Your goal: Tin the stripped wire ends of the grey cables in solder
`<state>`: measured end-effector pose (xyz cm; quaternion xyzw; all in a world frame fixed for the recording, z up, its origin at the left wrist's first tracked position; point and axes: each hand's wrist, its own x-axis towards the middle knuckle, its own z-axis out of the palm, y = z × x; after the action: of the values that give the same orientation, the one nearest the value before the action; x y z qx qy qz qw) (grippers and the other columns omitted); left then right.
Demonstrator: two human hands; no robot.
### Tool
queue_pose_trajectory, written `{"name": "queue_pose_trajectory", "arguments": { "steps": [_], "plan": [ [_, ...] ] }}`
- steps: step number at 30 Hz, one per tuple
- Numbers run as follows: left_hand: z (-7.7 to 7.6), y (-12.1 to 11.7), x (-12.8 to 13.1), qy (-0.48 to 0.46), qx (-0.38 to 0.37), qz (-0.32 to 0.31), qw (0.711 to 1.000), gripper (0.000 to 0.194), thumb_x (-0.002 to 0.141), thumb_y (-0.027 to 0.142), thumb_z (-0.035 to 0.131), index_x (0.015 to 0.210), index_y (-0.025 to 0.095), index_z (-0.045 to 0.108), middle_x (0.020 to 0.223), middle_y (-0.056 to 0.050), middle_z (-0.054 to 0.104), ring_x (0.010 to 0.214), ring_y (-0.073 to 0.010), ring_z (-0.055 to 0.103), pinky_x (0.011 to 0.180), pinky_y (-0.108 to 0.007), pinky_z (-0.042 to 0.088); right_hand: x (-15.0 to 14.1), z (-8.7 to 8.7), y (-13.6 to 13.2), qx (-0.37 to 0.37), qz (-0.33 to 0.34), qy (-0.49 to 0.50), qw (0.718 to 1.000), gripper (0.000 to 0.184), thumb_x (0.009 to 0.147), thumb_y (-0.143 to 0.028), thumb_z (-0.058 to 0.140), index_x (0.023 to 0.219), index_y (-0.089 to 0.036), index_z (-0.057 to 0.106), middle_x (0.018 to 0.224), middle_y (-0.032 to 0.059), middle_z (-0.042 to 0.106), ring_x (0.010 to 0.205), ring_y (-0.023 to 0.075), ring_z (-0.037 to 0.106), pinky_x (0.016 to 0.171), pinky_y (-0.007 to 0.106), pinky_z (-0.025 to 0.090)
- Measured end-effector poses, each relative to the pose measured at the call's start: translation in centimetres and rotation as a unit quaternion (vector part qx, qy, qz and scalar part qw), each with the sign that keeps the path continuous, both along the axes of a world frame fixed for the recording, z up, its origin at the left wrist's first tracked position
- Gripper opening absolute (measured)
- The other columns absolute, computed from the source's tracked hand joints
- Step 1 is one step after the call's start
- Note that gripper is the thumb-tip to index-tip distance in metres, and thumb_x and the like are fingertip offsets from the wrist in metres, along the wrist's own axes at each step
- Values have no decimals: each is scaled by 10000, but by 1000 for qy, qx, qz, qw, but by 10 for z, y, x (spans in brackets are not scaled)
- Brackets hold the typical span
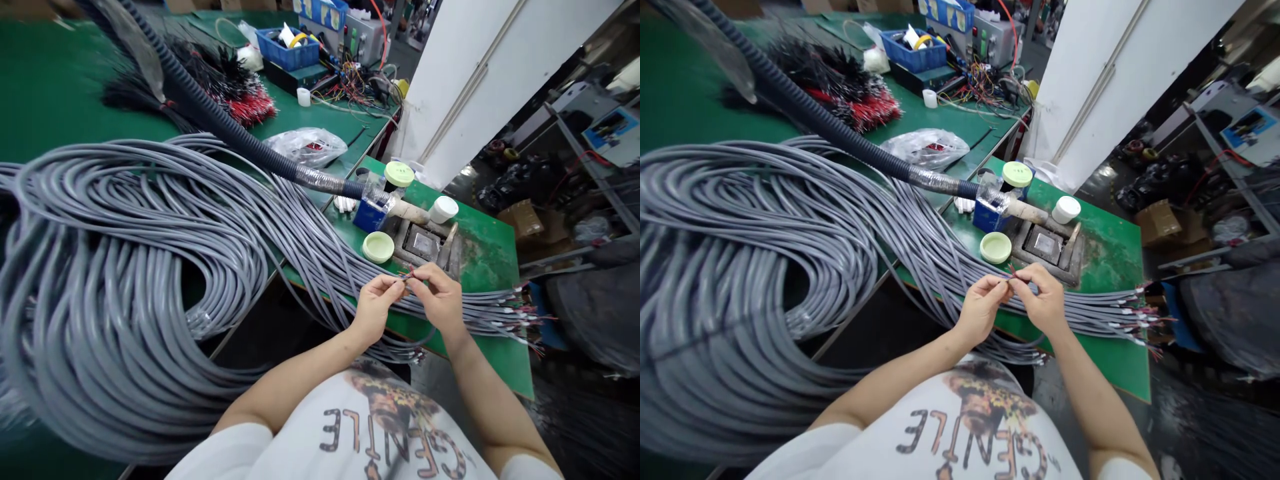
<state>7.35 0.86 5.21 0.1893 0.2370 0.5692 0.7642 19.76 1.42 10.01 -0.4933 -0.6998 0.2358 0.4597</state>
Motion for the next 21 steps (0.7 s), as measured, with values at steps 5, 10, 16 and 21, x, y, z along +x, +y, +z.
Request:
{"name": "queue_pose_trajectory", "arguments": {
  "steps": [5,10,16,21],
  "plan": [
    [-1,6,0,8,-31,-35,999,181,755,341,727,779,167,682,699,2,665,627,-85,556,625,-211,422,-6,3,28,-45,-20,-1,999,62,825,-233,640,774,-198,649,752,-12,598,706,128,557,671,272,432],
    [-8,4,-25,298,205,9,932,157,789,290,687,910,199,729,835,-62,719,775,-175,616,750,-307,460,2,-4,80,-78,-42,-125,988,161,806,-306,631,742,-170,689,687,-3,610,628,126,537,606,258,400],
    [-39,4,-47,448,408,85,791,163,860,219,575,970,226,696,856,-77,727,796,-199,627,786,-369,453,-3,-22,120,-124,-33,-365,922,210,827,-293,559,771,-169,720,784,39,686,708,148,588,642,257,393],
    [-48,6,-48,456,428,76,777,179,866,219,561,997,222,683,859,-82,721,813,-196,631,783,-357,448,-10,-32,129,-127,-25,-431,893,206,805,-283,553,771,-180,727,812,58,691,746,171,584,653,269,373]
  ]
}}
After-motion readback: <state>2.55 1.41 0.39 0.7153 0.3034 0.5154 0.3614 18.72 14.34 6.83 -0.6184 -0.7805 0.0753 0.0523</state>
